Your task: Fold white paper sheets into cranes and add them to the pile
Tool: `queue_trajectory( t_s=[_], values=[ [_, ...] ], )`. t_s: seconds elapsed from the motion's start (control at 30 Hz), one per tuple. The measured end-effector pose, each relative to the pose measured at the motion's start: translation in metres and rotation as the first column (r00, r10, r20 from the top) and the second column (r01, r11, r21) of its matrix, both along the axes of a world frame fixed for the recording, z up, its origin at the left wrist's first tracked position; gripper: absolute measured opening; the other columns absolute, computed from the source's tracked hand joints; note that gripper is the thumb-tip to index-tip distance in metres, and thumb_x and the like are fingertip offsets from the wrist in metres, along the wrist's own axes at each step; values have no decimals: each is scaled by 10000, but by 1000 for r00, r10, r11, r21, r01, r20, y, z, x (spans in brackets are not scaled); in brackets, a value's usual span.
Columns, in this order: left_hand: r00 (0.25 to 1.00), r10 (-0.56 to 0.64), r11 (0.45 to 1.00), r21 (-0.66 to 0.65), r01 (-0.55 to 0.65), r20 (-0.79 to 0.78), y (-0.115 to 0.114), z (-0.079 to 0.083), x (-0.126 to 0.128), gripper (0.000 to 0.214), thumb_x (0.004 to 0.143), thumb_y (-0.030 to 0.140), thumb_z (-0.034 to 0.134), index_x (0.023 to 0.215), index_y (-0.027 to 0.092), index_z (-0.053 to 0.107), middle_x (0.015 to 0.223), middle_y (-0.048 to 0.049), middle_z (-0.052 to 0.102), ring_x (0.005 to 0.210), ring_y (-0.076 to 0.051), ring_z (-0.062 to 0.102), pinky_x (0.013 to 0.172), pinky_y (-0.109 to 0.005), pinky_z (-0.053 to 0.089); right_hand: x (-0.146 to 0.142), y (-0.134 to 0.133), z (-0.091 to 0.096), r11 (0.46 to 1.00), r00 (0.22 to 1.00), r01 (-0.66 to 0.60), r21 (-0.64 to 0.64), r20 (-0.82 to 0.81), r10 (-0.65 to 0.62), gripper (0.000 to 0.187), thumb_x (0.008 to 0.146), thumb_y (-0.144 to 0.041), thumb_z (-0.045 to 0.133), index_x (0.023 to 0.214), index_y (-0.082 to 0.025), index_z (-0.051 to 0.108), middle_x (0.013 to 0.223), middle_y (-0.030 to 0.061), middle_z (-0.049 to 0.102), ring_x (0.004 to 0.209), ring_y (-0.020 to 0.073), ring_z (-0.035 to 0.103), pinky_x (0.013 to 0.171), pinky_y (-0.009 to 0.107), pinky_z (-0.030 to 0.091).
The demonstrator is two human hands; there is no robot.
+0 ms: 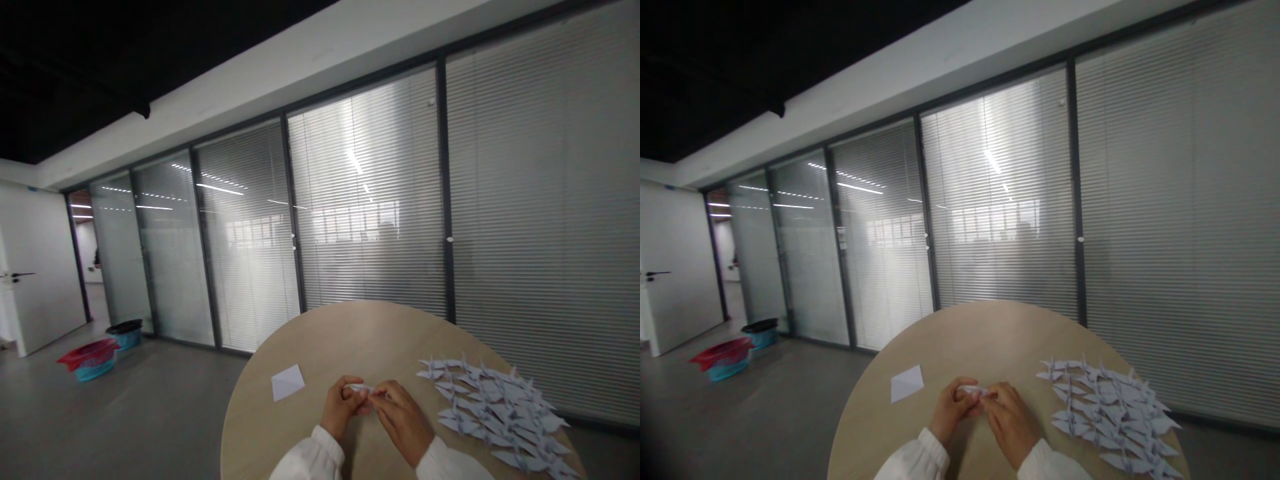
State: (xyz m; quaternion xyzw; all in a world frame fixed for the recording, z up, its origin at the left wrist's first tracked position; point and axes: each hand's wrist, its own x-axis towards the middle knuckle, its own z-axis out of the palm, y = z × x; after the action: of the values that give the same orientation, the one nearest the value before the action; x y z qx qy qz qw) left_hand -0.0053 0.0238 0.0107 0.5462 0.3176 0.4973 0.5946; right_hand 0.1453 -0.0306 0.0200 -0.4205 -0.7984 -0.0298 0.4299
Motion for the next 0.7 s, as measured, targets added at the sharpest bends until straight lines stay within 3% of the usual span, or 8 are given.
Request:
queue_trajectory(
  t_s=[0.1, 0.2, 0.33, 0.57, 0.7],
  values=[
    [998, 40, 993, 112, -35, -48, -1, 0, 0, 302, 616, 325, 665, 811, 138, 529, 601, -2, 603, 547, -124, 568, 521, -231, 461, -1, 2, -2, 999, 998, 28, -32, -63, -30, 190, 802, -184, 426, 850, -233, 604, 833, 48, 544, 823, 174, 507, 737, 306, 436],
    [979, 121, 963, 259, -76, -162, -8, 4, 1, 222, 662, 276, 616, 827, 151, 534, 583, 13, 590, 529, -112, 545, 498, -208, 439, -1, 5, -4, 995, 979, 62, -78, -190, -76, 129, 783, -227, 474, 872, -224, 567, 850, 44, 539, 846, 180, 505, 759, 315, 430],
    [940, 156, 919, 393, -26, -302, -17, 10, 1, 155, 710, 229, 549, 851, 168, 534, 607, 7, 610, 558, -114, 550, 536, -202, 429, -1, 8, -5, 986, 957, 47, -160, -276, -90, 64, 756, -257, 512, 788, -220, 552, 847, 28, 534, 852, 179, 511, 769, 304, 421],
    [913, 162, 902, 431, 17, -374, -16, 9, 0, 92, 729, 243, 520, 789, 174, 539, 649, 1, 614, 603, -123, 560, 570, -195, 420, 1, 9, -5, 969, 915, -61, -238, -401, -41, 129, 755, -314, 499, 706, -207, 551, 770, 7, 557, 791, 165, 537, 734, 269, 414],
    [909, 146, 894, 446, 49, -391, -18, 11, 0, 162, 751, 310, 501, 787, 166, 565, 668, -14, 604, 633, -133, 557, 589, -200, 415, 1, 12, -10, 946, 886, -153, -287, -463, 3, 186, 756, -366, 476, 720, -200, 550, 730, 1, 586, 753, 164, 554, 713, 265, 416]
  ],
)
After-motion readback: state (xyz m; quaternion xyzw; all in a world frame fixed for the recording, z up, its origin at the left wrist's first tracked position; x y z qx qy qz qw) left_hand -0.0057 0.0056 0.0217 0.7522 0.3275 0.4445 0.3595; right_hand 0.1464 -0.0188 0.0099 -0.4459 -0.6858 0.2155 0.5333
